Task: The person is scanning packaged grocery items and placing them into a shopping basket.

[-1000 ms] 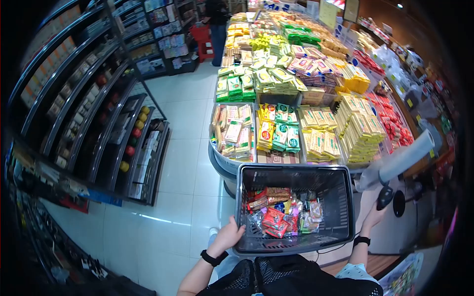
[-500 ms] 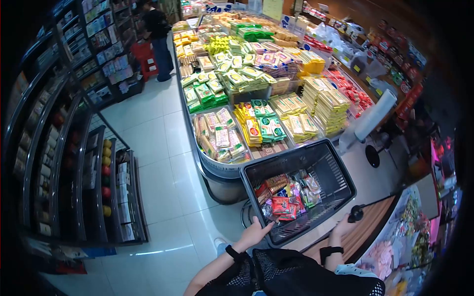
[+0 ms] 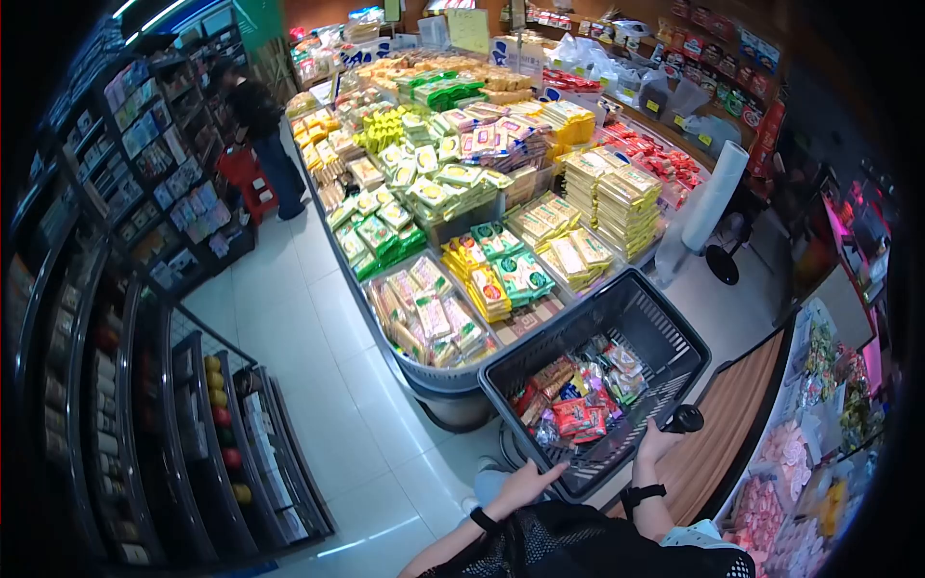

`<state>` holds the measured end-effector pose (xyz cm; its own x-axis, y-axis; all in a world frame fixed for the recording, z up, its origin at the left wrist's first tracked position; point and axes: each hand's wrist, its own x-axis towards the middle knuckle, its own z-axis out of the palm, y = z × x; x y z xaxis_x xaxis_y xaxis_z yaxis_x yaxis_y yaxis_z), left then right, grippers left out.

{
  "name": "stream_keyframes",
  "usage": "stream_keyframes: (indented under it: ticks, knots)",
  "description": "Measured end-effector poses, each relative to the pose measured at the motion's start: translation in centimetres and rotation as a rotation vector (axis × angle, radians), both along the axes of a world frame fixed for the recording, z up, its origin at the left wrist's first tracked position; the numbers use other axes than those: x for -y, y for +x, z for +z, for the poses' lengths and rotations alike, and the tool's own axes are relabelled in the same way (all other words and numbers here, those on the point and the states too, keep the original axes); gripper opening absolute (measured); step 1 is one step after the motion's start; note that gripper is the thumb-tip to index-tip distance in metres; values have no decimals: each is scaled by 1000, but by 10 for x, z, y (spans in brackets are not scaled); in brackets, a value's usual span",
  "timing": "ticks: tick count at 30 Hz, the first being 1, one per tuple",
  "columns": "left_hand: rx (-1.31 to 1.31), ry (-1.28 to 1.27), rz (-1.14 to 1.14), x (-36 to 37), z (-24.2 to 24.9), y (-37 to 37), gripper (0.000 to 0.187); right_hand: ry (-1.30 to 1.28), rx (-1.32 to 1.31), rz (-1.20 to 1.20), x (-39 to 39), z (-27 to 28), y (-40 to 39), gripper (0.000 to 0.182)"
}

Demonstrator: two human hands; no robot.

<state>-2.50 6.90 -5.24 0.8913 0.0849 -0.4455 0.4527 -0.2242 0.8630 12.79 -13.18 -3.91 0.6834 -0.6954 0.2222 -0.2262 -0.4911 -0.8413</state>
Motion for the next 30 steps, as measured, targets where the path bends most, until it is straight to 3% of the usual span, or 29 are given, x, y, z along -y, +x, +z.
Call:
stream_keyframes:
  ticks: [3,5,7,9,11,15,17,19,21,25,30]
  knots:
    - [-245,-37,-179,-13,52,11,76,65,-25,-52,-1,10,3,63]
    - [-273,95,-266,-15,14,19,75,135,8,-42,-5,5,10,61]
    - [22,-183,-378,-22,17,27,67,215,102,3,7,-11,16,58]
    - [158,-474,-453,-33,12,34,48,316,126,68,15,-7,15,66]
    - [-123,-567,-486,-65,-19,33,50,328,82,44,8,-2,14,69]
    - [-249,-345,-458,-105,-151,19,55,351,149,35,-1,4,12,68]
    - [-684,-10,-731,-106,-182,20,61,617,148,44,-4,23,16,67]
    - [-384,-80,-654,-102,-178,17,60,609,108,49,-1,22,19,66]
    - [-396,-82,-613,-110,-181,13,59,501,107,108,11,-4,15,65]
    - [-455,-66,-624,-121,-190,8,58,566,94,43,-4,20,5,55]
    - [-464,-32,-761,-141,-198,34,56,360,89,0,-2,7,1,67]
